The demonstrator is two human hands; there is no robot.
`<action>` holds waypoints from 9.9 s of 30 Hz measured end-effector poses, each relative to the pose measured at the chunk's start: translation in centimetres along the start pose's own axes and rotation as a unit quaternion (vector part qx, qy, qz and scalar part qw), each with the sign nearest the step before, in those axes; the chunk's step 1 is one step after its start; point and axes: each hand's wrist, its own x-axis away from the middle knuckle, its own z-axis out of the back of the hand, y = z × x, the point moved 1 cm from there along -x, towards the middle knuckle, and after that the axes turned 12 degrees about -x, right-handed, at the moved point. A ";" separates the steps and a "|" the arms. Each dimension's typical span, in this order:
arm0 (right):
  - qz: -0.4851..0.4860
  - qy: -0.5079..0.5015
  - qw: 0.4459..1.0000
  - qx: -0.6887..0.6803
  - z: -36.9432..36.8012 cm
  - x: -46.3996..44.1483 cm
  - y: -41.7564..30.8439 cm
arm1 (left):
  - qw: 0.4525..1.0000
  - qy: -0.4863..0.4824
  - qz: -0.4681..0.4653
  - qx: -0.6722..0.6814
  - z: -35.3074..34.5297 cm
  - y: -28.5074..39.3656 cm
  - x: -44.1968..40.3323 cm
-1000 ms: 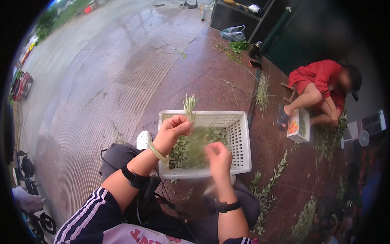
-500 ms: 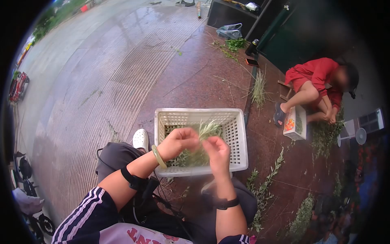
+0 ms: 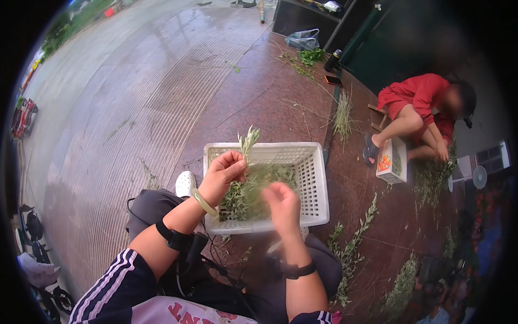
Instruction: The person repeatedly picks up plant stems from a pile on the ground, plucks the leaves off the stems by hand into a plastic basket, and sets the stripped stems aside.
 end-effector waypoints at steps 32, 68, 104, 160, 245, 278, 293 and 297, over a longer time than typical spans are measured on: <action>0.017 0.002 0.980 -0.196 0.2 -0.2 -2.6 | 0.985 -0.124 0.058 -0.104 -1.5 -1.3 1.1; 0.035 0.004 0.946 -0.321 0.9 -0.1 -2.8 | 0.990 -0.041 -0.040 -0.130 -1.6 -2.2 0.5; 0.011 -0.044 0.990 -0.131 -0.5 0.2 -2.6 | 0.998 -0.047 0.014 -0.035 -1.8 -1.1 0.9; 0.080 -0.015 0.990 -0.116 -1.5 0.3 -3.0 | 0.970 -0.025 -0.076 -0.228 -0.7 -2.2 0.2; -0.011 -0.033 0.976 -0.216 -0.5 -0.1 -1.5 | 0.984 -0.129 0.054 -0.114 -1.0 -0.1 0.5; -0.003 -0.088 0.982 -0.169 -1.3 0.1 -1.4 | 0.991 -0.082 0.050 -0.091 -0.5 -1.0 0.2; -0.011 -0.079 0.977 -0.196 -1.1 0.2 -1.8 | 0.993 -0.085 0.032 -0.076 -0.9 -0.5 0.4; -0.012 -0.085 0.979 -0.185 -1.2 0.1 -2.1 | 0.992 -0.062 0.007 -0.108 -0.5 -1.4 0.2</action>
